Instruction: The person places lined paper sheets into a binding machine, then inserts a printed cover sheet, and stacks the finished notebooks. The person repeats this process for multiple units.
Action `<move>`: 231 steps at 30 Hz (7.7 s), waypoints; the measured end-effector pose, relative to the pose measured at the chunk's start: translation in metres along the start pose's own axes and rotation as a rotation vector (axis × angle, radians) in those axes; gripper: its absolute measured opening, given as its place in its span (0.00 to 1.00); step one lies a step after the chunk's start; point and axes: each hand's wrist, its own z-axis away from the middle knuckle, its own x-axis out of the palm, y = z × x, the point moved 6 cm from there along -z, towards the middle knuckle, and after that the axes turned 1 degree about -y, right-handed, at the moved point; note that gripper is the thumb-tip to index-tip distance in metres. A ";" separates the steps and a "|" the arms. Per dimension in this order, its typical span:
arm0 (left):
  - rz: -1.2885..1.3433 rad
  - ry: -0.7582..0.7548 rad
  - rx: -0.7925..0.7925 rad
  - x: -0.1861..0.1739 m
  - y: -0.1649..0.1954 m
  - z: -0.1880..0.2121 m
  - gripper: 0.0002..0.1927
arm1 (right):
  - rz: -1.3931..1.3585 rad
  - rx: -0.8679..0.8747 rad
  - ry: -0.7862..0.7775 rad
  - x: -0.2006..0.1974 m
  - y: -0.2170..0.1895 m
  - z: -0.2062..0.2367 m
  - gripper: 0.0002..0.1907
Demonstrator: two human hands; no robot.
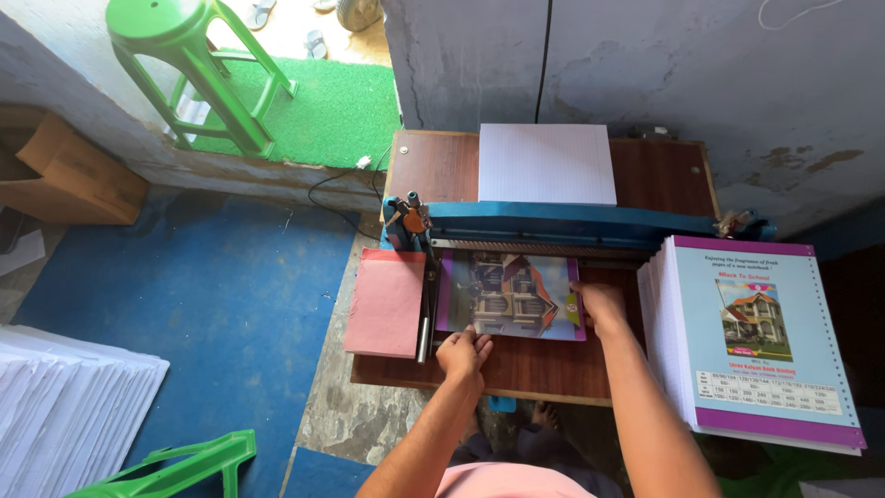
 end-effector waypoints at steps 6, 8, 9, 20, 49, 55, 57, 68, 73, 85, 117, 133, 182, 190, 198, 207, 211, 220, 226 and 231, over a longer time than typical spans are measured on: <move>0.021 -0.003 -0.004 -0.019 -0.006 0.003 0.08 | 0.156 0.129 -0.031 -0.004 0.049 0.020 0.17; 0.019 -0.001 -0.011 -0.025 -0.010 0.003 0.08 | -0.115 0.160 -0.129 -0.003 0.074 0.028 0.15; 0.013 -0.014 -0.008 -0.026 -0.010 0.003 0.08 | -0.249 0.172 -0.178 -0.003 0.084 0.032 0.14; -0.311 -0.172 -0.029 -0.034 0.005 0.043 0.18 | -0.483 0.093 -0.226 -0.014 0.115 0.040 0.12; -0.841 -0.540 1.286 0.128 0.156 0.213 0.17 | -0.283 -0.584 -0.266 -0.073 -0.071 0.144 0.32; -0.421 -0.678 0.633 0.156 0.169 0.196 0.10 | -0.104 -0.804 -0.240 -0.093 -0.105 0.139 0.29; -0.310 -0.694 0.506 0.163 0.166 0.189 0.12 | -0.207 -0.613 -0.275 -0.107 -0.100 0.132 0.23; -0.629 -0.617 0.118 0.217 0.048 0.161 0.20 | -0.110 -0.418 0.021 -0.231 -0.054 0.115 0.16; -0.746 -0.742 0.221 0.239 0.007 0.183 0.21 | -0.170 -0.311 0.080 -0.278 -0.008 0.099 0.16; -0.985 -0.686 0.359 0.253 -0.015 0.193 0.36 | -0.013 -0.241 0.228 -0.310 0.022 0.087 0.15; -0.827 -0.640 -0.029 0.215 -0.053 0.201 0.61 | 0.041 -0.176 -0.288 -0.254 0.018 0.064 0.60; -0.824 -0.606 -0.005 0.208 -0.036 0.206 0.59 | 0.338 -0.082 -0.069 -0.261 0.003 0.049 0.56; -2.100 -0.696 0.953 0.315 0.162 -0.046 0.09 | 1.383 -1.102 -0.440 0.065 -0.207 -0.066 0.12; -1.945 -0.773 0.905 0.309 0.170 -0.049 0.14 | 1.420 -1.145 -0.426 0.072 -0.207 -0.060 0.12; -1.914 -0.756 0.794 0.306 0.177 -0.052 0.21 | 1.305 -0.907 -0.500 0.062 -0.216 -0.066 0.08; -1.876 -0.724 0.683 0.301 0.183 -0.052 0.26 | 1.334 -0.860 -0.476 0.064 -0.216 -0.068 0.08; -1.882 -0.723 0.687 0.301 0.183 -0.052 0.27 | 1.340 -0.912 -0.462 0.066 -0.215 -0.067 0.08; -1.921 -0.725 0.673 0.302 0.181 -0.051 0.28 | 1.405 -1.096 -0.420 0.071 -0.213 -0.055 0.16; -1.939 -0.728 0.678 0.303 0.184 -0.046 0.28 | 1.413 -1.080 -0.417 0.071 -0.215 -0.053 0.12; -1.931 -0.720 0.643 0.303 0.185 -0.045 0.28 | 1.350 -0.990 -0.457 0.065 -0.215 -0.054 0.09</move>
